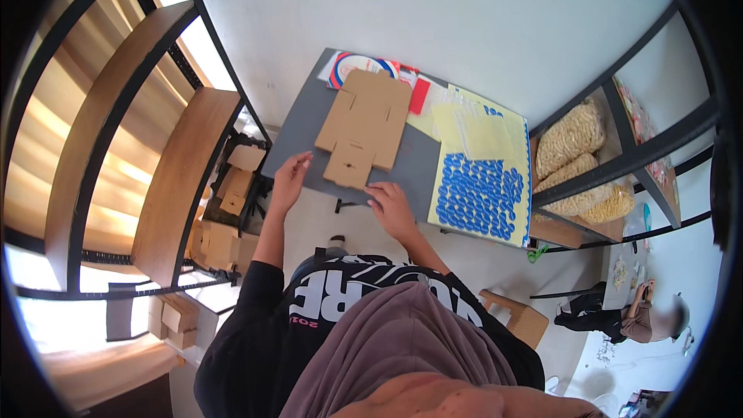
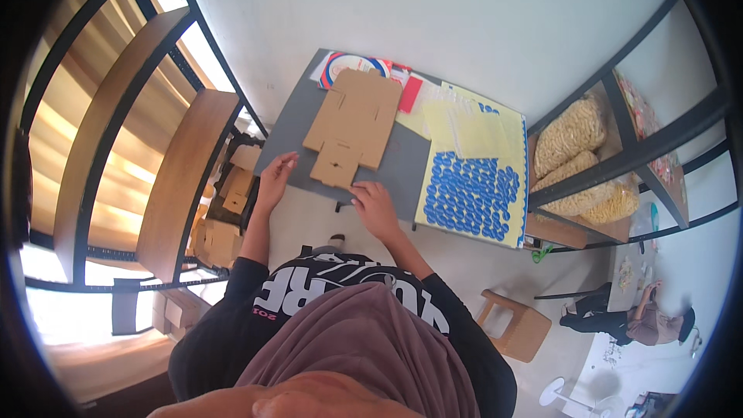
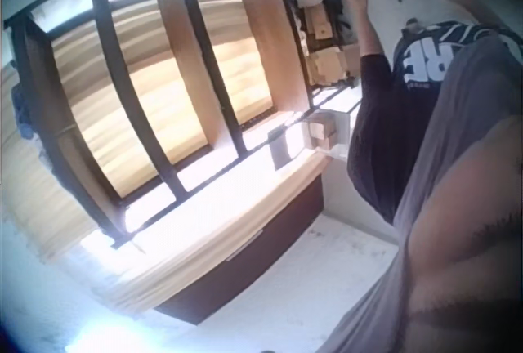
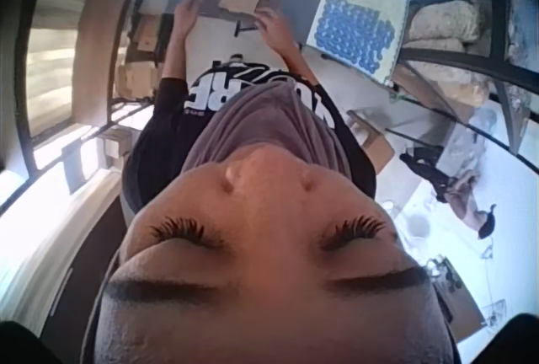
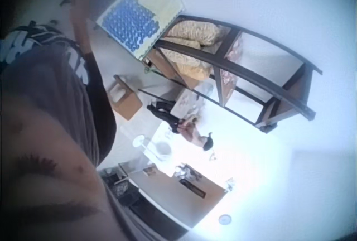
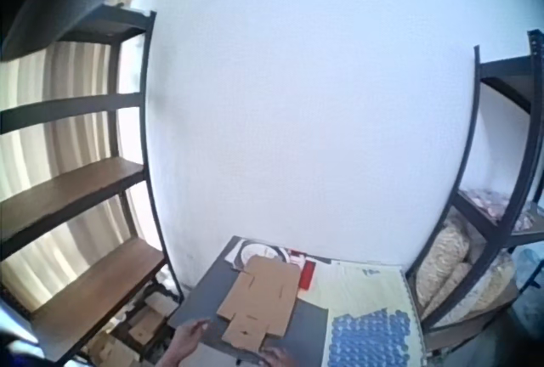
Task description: The person repeatedly picks small bags of colorful candy from a shelf and places them into small cardboard boxes on a table. The person folds the flaps of each box after filling it and moves the completed box aside.
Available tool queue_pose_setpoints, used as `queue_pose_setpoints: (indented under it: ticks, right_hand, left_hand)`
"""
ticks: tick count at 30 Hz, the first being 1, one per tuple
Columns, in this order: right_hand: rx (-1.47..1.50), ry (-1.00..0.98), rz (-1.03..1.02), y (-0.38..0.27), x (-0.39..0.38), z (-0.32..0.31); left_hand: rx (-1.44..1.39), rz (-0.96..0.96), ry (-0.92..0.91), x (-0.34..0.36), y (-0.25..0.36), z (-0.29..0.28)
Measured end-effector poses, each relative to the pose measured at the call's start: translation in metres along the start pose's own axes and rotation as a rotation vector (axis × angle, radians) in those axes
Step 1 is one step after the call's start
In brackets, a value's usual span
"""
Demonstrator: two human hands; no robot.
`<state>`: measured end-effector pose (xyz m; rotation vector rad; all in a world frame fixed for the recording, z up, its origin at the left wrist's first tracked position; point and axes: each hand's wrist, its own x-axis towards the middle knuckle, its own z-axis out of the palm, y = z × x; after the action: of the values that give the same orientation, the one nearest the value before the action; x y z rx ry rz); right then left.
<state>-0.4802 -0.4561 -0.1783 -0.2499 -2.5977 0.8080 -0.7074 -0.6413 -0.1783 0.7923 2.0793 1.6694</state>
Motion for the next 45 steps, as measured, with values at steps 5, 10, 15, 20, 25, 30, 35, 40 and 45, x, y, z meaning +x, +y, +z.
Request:
queue_pose_setpoints:
  ticks: [5,10,15,20,25,30,35,40,45]
  right_hand:
    - [-0.223,-0.069,0.016,-0.008,0.055,0.023]
    - [-0.214,-0.066,0.016,0.004,0.071,0.029]
    - [0.045,-0.024,0.259,-0.001,0.097,0.01]
    - [0.244,-0.051,0.521,0.008,0.104,-0.001]
    - [0.382,-0.061,0.544,0.004,0.116,-0.015]
    - [0.457,-0.061,0.478,0.004,0.126,-0.022]
    - [0.453,-0.005,0.499,0.005,0.134,-0.023]
    - [0.426,0.079,0.645,-0.002,0.15,-0.031]
    - [0.357,0.097,0.554,-0.003,0.157,-0.03]
  left_hand:
    - [0.108,0.111,-0.124,0.066,-0.008,-0.025]
    - [0.203,0.181,-0.298,0.1,-0.021,-0.02]
    - [0.28,0.325,-0.357,0.121,-0.036,-0.022]
    - [0.327,0.362,-0.443,0.131,-0.024,-0.024]
    - [0.263,0.333,-0.442,0.141,-0.022,-0.027]
    - [0.139,0.283,-0.408,0.153,-0.016,-0.02]
    - [0.123,0.315,-0.452,0.155,0.003,-0.007]
    - [0.196,0.504,-0.546,0.148,0.017,0.005]
    - [0.219,0.484,-0.494,0.146,0.009,0.017]
